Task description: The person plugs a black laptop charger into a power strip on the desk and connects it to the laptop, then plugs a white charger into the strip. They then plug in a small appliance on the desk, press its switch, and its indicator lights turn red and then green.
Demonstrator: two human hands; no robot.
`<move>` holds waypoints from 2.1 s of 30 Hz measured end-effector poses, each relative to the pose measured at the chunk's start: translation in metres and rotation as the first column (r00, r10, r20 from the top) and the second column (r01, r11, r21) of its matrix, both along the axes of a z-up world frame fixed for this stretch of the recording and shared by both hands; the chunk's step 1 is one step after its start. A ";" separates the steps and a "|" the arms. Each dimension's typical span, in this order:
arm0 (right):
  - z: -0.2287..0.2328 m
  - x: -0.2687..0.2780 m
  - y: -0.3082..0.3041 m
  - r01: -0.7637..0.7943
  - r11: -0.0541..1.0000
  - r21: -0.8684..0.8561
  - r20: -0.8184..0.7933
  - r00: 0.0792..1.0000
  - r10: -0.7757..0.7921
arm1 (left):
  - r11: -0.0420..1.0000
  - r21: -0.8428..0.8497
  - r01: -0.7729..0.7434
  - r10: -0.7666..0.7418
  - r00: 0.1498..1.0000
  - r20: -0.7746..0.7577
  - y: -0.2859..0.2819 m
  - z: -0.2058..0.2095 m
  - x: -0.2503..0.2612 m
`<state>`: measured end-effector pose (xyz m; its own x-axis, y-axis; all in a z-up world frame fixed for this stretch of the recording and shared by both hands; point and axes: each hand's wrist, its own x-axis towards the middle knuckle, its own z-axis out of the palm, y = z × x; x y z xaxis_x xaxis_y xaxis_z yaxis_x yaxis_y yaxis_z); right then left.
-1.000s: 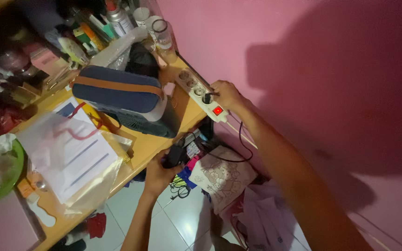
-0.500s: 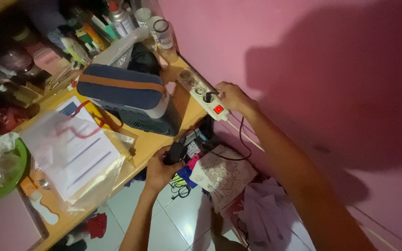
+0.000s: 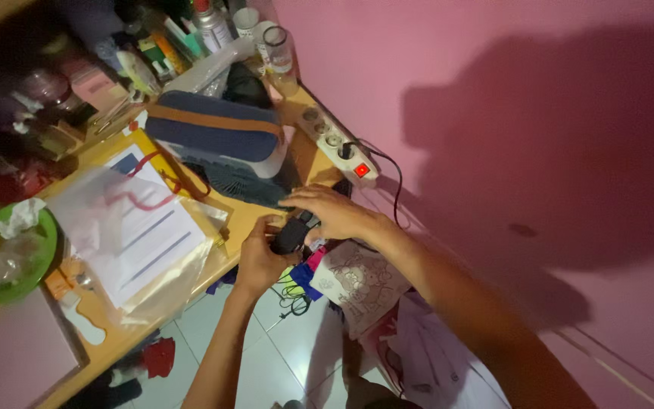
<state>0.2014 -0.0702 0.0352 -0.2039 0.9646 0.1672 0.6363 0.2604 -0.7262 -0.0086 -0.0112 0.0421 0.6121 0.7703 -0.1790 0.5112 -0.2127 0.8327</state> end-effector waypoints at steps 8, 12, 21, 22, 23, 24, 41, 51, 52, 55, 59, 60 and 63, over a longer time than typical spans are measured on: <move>-0.002 -0.035 0.019 -0.084 0.989 -0.122 0.120 0.988 0.099 | 0.769 -0.626 0.126 0.095 0.947 0.307 0.034 -0.033 -0.060; -0.012 -0.059 0.041 -0.073 0.990 -0.123 0.076 0.994 0.082 | 0.749 -0.657 0.086 0.087 0.970 0.227 0.035 -0.073 -0.121; -0.042 -0.134 0.099 -0.137 0.990 -0.035 0.204 0.969 0.142 | 0.817 -0.574 0.049 0.072 0.980 0.186 0.044 -0.096 -0.206; -0.045 -0.143 0.104 -0.122 0.993 0.010 0.255 0.960 0.115 | 0.806 -0.590 0.041 0.103 0.972 0.209 0.050 -0.095 -0.208; -0.047 -0.150 0.107 -0.109 0.993 0.055 0.303 0.949 0.087 | 0.793 -0.608 0.033 0.136 0.964 0.230 0.054 -0.095 -0.209; -0.049 -0.155 0.111 -0.070 0.997 0.035 0.293 0.955 0.057 | 0.780 -0.625 0.026 0.169 0.954 0.250 0.058 -0.096 -0.210; -0.127 -0.253 0.167 0.060 0.604 -0.795 -0.487 0.533 -0.692 | 0.642 -0.756 -0.128 0.453 0.859 0.239 0.128 -0.137 -0.245; -0.195 -0.265 0.224 0.139 0.589 -0.796 -0.530 0.311 -0.789 | 0.529 -0.849 0.007 0.548 0.760 0.348 0.146 -0.137 -0.262; -0.205 -0.265 0.229 0.112 0.624 -0.773 -0.569 0.314 -0.760 | 0.537 -0.843 -0.032 0.550 0.771 0.322 0.146 -0.141 -0.264; -0.229 -0.270 0.241 0.060 0.707 -0.705 -0.664 0.292 -0.688 | 0.543 -0.834 -0.098 0.597 0.744 0.301 0.148 -0.158 -0.270; -0.229 -0.278 0.243 0.287 0.610 -0.739 -0.478 0.415 -0.774 | 0.513 -0.846 -0.144 0.718 0.612 0.331 0.152 -0.185 -0.268; -0.225 -0.279 0.242 0.338 0.562 -0.755 -0.401 0.441 -0.803 | 0.505 -0.844 -0.180 0.741 0.591 0.318 0.152 -0.190 -0.267; -0.213 -0.283 0.236 0.605 0.542 -0.583 -0.176 0.557 -0.812 | 0.487 -0.833 -0.264 0.796 0.526 0.299 0.152 -0.201 -0.262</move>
